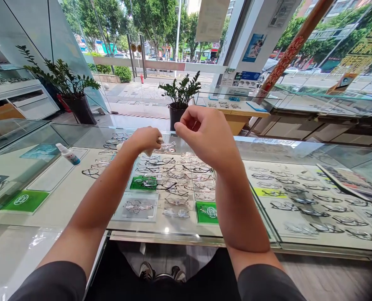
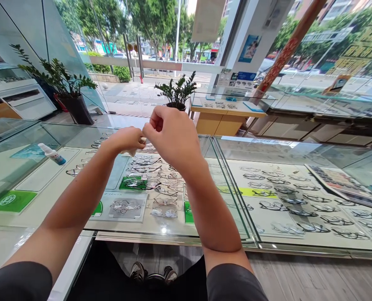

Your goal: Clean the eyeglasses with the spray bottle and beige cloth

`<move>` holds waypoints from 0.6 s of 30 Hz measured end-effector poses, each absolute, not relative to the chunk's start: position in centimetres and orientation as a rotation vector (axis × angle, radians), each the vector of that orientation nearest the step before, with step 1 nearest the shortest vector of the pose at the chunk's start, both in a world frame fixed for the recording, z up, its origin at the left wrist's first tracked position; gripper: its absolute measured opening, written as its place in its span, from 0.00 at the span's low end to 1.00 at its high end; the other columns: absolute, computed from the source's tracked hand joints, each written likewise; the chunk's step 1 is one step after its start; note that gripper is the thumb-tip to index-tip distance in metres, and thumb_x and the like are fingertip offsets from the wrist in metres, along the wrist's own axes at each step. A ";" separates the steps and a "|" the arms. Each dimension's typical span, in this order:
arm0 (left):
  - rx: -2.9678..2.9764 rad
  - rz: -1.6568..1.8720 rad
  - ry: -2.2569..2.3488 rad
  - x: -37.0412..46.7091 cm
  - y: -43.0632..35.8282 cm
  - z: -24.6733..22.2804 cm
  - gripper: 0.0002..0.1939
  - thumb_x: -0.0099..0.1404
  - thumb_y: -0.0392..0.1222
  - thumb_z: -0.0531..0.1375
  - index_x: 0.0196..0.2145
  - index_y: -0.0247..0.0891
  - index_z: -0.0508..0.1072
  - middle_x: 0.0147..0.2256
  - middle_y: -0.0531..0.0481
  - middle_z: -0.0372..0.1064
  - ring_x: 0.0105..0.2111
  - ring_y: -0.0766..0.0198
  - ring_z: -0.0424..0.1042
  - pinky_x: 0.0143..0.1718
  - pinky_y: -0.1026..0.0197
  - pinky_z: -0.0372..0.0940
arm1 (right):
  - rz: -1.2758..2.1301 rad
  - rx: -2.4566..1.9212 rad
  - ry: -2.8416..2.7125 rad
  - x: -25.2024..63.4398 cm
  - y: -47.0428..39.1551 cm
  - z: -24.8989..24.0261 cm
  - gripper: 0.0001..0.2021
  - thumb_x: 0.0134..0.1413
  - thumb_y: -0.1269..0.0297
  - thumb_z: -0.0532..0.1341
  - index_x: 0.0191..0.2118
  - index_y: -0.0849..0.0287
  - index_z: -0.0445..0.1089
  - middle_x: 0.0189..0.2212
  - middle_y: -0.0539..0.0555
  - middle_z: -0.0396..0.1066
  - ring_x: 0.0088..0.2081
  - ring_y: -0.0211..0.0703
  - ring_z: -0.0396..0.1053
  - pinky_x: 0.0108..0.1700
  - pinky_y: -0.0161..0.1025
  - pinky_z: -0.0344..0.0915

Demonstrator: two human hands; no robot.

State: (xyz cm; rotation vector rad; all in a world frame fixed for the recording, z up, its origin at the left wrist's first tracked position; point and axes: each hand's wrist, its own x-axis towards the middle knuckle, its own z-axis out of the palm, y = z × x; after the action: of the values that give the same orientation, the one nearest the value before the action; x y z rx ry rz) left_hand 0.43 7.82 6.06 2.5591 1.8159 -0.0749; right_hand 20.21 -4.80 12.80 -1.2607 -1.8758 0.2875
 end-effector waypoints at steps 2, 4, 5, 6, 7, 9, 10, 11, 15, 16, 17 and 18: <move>2.577 -0.189 1.801 0.7 9.0 4.6 0.13 0.60 0.45 0.67 0.43 0.43 0.85 0.40 0.44 0.84 0.39 0.51 0.80 0.35 0.58 0.64 | 0.297 -1.253 -1.875 20.3 -4.9 12.8 0.07 0.59 0.68 0.63 0.29 0.56 0.68 0.28 0.50 0.69 0.33 0.41 0.63 0.39 0.45 0.57; 2.588 -0.244 1.773 0.9 9.8 3.2 0.15 0.59 0.46 0.68 0.44 0.43 0.85 0.42 0.44 0.85 0.41 0.49 0.81 0.37 0.58 0.66 | 0.306 -1.237 -1.870 20.3 -4.9 12.8 0.07 0.59 0.67 0.63 0.29 0.56 0.69 0.27 0.50 0.69 0.33 0.41 0.63 0.39 0.45 0.58; 2.589 -0.257 1.762 1.0 10.2 2.6 0.15 0.59 0.45 0.69 0.45 0.44 0.85 0.43 0.44 0.85 0.42 0.49 0.81 0.38 0.58 0.67 | 0.309 -1.225 -1.868 20.4 -4.8 12.8 0.07 0.58 0.67 0.64 0.29 0.56 0.69 0.27 0.50 0.70 0.33 0.42 0.63 0.39 0.45 0.58; 2.589 -0.261 1.754 1.1 10.4 2.1 0.15 0.59 0.45 0.69 0.45 0.44 0.85 0.43 0.44 0.85 0.42 0.50 0.81 0.39 0.58 0.68 | 0.309 -1.211 -1.865 20.4 -4.8 12.7 0.07 0.58 0.67 0.64 0.29 0.56 0.70 0.27 0.49 0.70 0.33 0.42 0.64 0.39 0.45 0.59; 2.588 -0.262 1.750 1.3 10.6 1.7 0.15 0.59 0.44 0.69 0.45 0.43 0.85 0.43 0.44 0.85 0.42 0.50 0.81 0.40 0.58 0.68 | 0.307 -1.196 -1.863 20.4 -4.8 12.7 0.07 0.58 0.66 0.64 0.29 0.56 0.70 0.26 0.49 0.70 0.33 0.42 0.64 0.39 0.45 0.60; 2.584 -0.263 1.751 1.5 10.7 1.0 0.14 0.59 0.41 0.69 0.44 0.42 0.85 0.43 0.43 0.85 0.42 0.50 0.81 0.41 0.58 0.69 | 0.304 -1.168 -1.856 20.4 -4.7 12.6 0.07 0.58 0.67 0.65 0.29 0.55 0.71 0.26 0.49 0.71 0.32 0.42 0.65 0.38 0.45 0.61; 2.583 -0.265 1.751 1.7 10.7 0.8 0.14 0.59 0.40 0.69 0.44 0.41 0.84 0.44 0.43 0.84 0.42 0.50 0.81 0.41 0.58 0.69 | 0.307 -1.153 -1.852 20.5 -4.6 12.6 0.07 0.58 0.67 0.66 0.28 0.55 0.71 0.26 0.49 0.72 0.31 0.42 0.66 0.37 0.46 0.61; 2.584 -0.266 1.748 1.8 10.7 0.6 0.14 0.59 0.39 0.69 0.44 0.41 0.84 0.44 0.43 0.84 0.42 0.50 0.81 0.42 0.58 0.69 | 0.311 -1.138 -1.848 20.5 -4.6 12.5 0.07 0.58 0.68 0.66 0.28 0.55 0.72 0.26 0.49 0.73 0.31 0.42 0.66 0.37 0.46 0.61; 2.585 -0.261 1.732 2.0 10.8 0.1 0.14 0.60 0.38 0.70 0.45 0.40 0.84 0.47 0.41 0.84 0.44 0.49 0.81 0.44 0.56 0.70 | 0.312 -1.087 -1.841 20.5 -4.6 12.5 0.07 0.56 0.69 0.66 0.28 0.55 0.73 0.26 0.49 0.75 0.30 0.41 0.67 0.35 0.45 0.62; 2.583 -0.256 1.730 2.0 10.8 0.0 0.15 0.60 0.38 0.70 0.46 0.40 0.84 0.48 0.41 0.84 0.45 0.48 0.81 0.45 0.56 0.71 | 0.310 -1.081 -1.841 20.6 -4.7 12.5 0.07 0.56 0.69 0.66 0.28 0.55 0.73 0.26 0.49 0.75 0.30 0.41 0.67 0.35 0.45 0.62; 2.580 -0.252 1.730 2.1 10.9 -0.1 0.15 0.60 0.37 0.70 0.47 0.40 0.84 0.48 0.40 0.84 0.45 0.47 0.81 0.46 0.55 0.71 | 0.310 -1.078 -1.842 20.6 -4.7 12.5 0.06 0.56 0.69 0.66 0.28 0.55 0.73 0.26 0.49 0.75 0.30 0.41 0.68 0.34 0.45 0.62; 2.575 -0.248 1.731 2.1 10.9 -0.1 0.16 0.60 0.37 0.70 0.47 0.39 0.84 0.48 0.39 0.83 0.45 0.47 0.81 0.46 0.55 0.71 | 0.311 -1.075 -1.842 20.6 -4.8 12.5 0.06 0.55 0.69 0.66 0.28 0.55 0.73 0.26 0.49 0.75 0.30 0.41 0.68 0.34 0.45 0.62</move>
State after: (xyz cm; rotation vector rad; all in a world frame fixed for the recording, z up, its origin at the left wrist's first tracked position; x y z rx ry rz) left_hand 2.08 10.88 -0.15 2.5753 1.7309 -0.2483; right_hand 20.60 -4.76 12.50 -1.0750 -1.8420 0.3108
